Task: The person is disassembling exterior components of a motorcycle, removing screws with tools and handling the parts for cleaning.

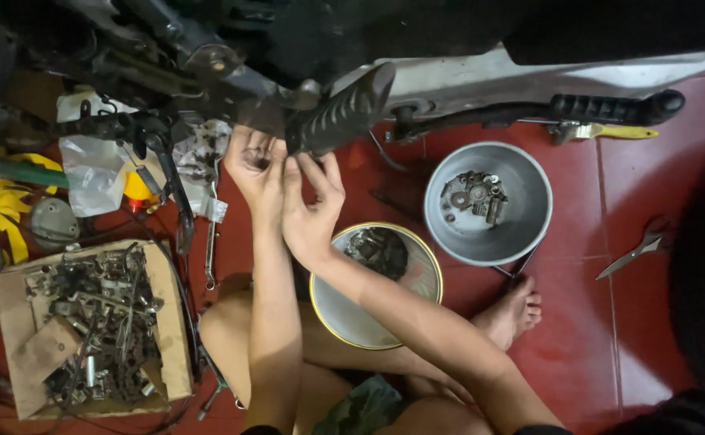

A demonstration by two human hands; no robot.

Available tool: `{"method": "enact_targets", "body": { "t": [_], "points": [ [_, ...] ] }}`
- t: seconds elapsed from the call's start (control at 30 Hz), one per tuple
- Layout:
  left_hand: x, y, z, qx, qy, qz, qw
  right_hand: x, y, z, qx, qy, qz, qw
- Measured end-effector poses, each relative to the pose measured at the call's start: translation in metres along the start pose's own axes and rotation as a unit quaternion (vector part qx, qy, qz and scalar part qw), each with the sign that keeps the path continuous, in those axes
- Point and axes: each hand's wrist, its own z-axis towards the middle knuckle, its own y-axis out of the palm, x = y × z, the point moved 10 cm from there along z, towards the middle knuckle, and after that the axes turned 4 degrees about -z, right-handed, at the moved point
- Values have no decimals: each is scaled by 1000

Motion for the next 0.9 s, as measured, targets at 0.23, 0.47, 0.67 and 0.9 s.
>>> {"method": "enact_targets", "body": {
  "t": [0.23, 0.47, 0.67, 0.9],
  "points": [
    [51, 52, 16, -16, -8, 16, 1000, -11, -9, 17, 26, -17, -14, 999],
    [11, 23, 12, -12, -7, 37, 999, 7, -18, 31, 66, -19, 0, 998],
    [36, 40, 15, 15, -3, 50, 999, -4, -21, 40, 77, -60, -25, 995],
    [53, 55, 14, 42, 43, 71, 996, -3, -21, 36, 113, -52, -80, 989]
  ]
}}
